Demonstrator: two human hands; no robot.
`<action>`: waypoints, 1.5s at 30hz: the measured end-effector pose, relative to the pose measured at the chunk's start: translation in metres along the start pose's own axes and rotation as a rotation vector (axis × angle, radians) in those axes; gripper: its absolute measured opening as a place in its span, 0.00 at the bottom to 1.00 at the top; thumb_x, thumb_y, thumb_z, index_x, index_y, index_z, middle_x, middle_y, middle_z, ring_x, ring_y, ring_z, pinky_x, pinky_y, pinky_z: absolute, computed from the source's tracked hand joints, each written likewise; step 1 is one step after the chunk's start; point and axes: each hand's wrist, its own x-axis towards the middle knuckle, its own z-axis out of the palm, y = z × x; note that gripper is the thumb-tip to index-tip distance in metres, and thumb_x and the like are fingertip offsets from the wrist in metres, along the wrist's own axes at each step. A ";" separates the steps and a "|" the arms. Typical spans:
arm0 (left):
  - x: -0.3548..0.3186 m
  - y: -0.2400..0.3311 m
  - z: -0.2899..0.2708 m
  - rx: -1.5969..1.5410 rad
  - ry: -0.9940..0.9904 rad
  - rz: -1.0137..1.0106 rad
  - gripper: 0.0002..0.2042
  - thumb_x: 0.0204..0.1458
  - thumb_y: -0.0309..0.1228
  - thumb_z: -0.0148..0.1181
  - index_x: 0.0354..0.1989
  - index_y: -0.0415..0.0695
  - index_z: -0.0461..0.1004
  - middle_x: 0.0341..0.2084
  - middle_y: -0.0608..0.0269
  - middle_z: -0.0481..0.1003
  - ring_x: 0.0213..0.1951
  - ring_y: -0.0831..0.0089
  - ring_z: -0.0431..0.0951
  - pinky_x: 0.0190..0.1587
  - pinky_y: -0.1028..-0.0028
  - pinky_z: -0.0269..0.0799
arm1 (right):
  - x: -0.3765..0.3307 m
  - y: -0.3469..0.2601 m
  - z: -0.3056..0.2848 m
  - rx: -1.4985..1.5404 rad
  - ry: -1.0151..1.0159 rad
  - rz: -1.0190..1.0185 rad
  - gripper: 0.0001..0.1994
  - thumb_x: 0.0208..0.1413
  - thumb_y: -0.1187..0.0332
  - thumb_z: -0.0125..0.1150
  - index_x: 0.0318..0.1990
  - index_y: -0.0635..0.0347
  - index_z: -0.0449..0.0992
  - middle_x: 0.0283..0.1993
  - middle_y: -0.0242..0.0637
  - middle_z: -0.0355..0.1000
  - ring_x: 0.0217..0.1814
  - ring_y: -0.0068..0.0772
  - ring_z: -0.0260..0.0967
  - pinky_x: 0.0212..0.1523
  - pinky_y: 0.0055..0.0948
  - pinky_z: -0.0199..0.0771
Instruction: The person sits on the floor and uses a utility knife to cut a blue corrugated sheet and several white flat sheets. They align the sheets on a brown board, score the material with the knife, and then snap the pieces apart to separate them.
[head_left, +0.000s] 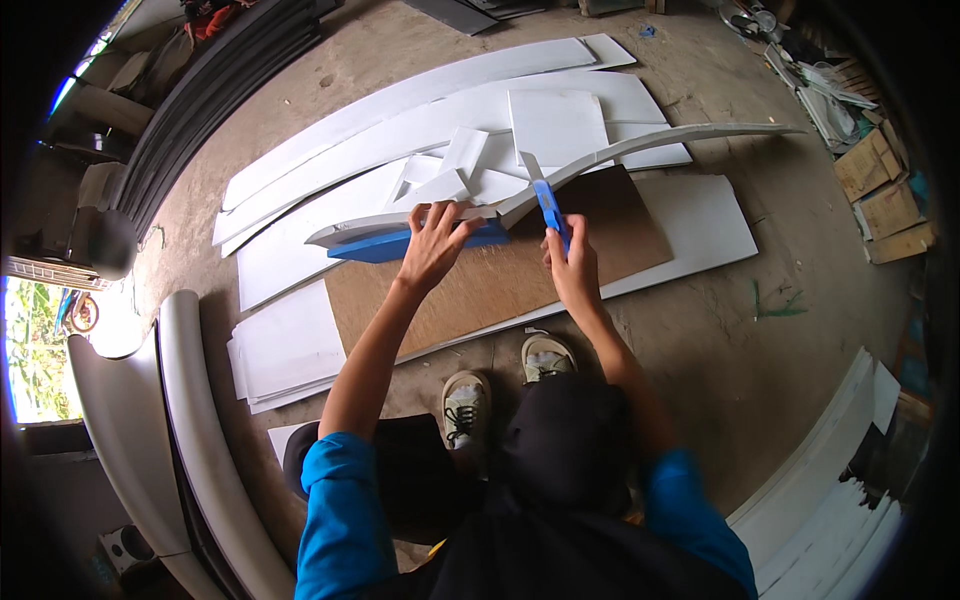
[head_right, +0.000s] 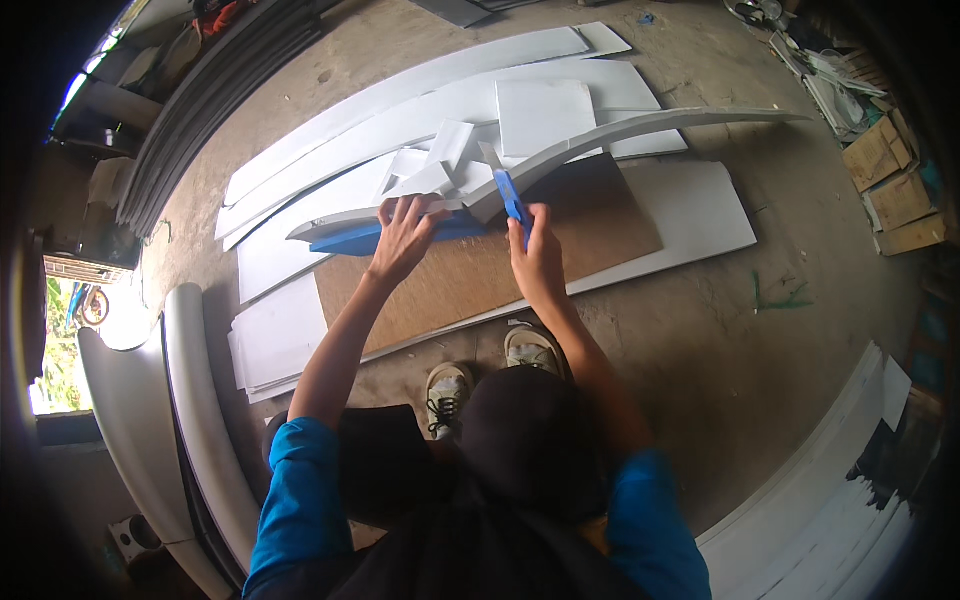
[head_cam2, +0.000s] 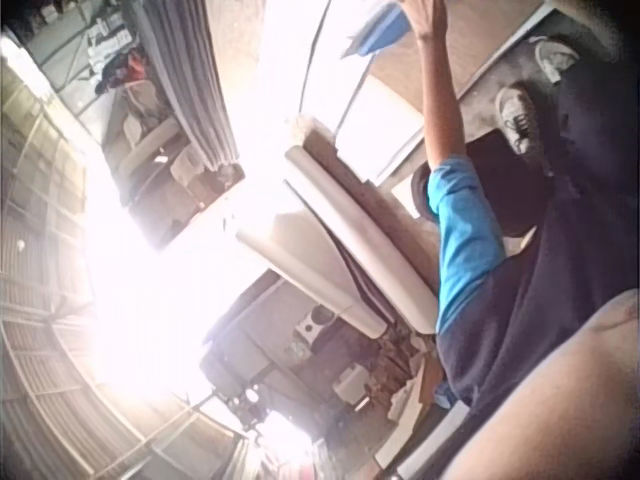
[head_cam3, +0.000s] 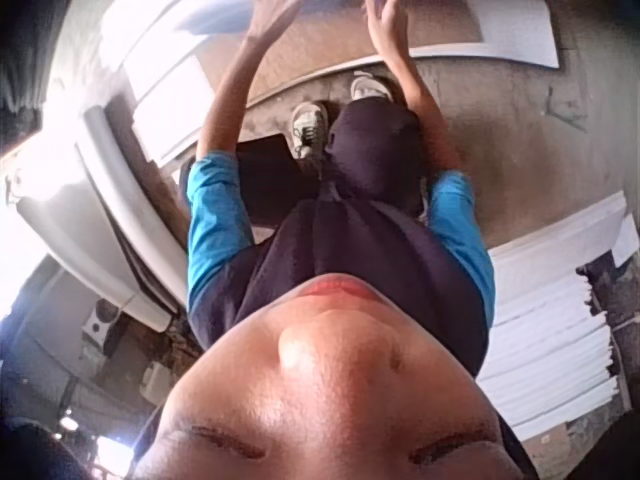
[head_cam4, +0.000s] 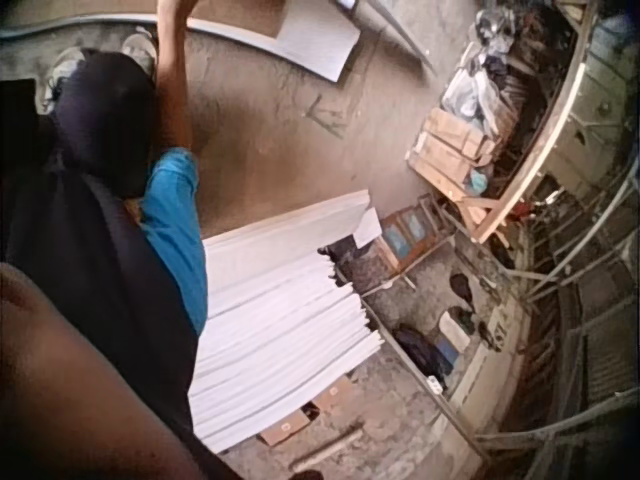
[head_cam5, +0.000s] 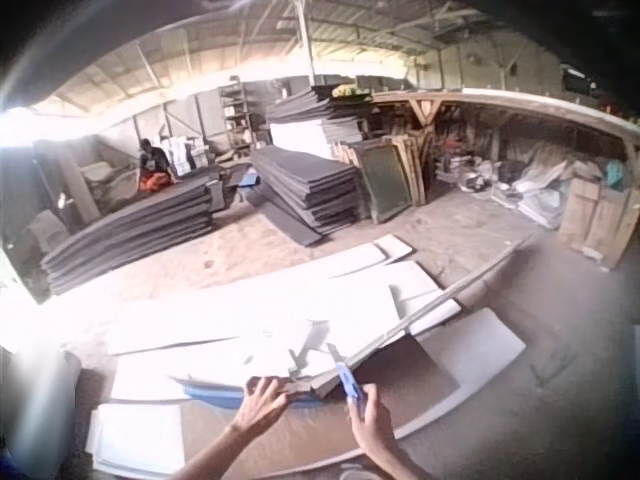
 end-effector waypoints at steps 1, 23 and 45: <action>0.000 0.001 -0.001 0.028 -0.025 -0.003 0.20 0.43 0.23 0.52 0.46 0.57 0.62 0.42 0.61 0.62 0.49 0.65 0.60 0.50 0.57 0.49 | 0.008 0.000 0.004 0.030 -0.008 0.009 0.09 0.57 0.67 0.46 0.40 0.60 0.57 0.21 0.39 0.66 0.22 0.37 0.68 0.22 0.34 0.66; 0.062 0.003 -0.002 -0.345 0.039 -0.174 0.13 0.43 0.32 0.58 0.38 0.46 0.67 0.34 0.63 0.65 0.42 0.65 0.63 0.44 0.61 0.50 | 0.134 0.020 0.024 -0.157 0.110 -0.201 0.15 0.59 0.59 0.39 0.39 0.66 0.61 0.33 0.51 0.66 0.36 0.54 0.64 0.35 0.42 0.63; 0.041 0.020 0.002 -0.110 -0.006 -0.220 0.14 0.45 0.35 0.57 0.42 0.49 0.67 0.36 0.68 0.66 0.43 0.67 0.62 0.45 0.58 0.51 | -0.030 -0.032 -0.017 -0.630 -0.195 -0.115 0.09 0.58 0.65 0.43 0.39 0.62 0.58 0.14 0.45 0.66 0.18 0.47 0.68 0.13 0.39 0.66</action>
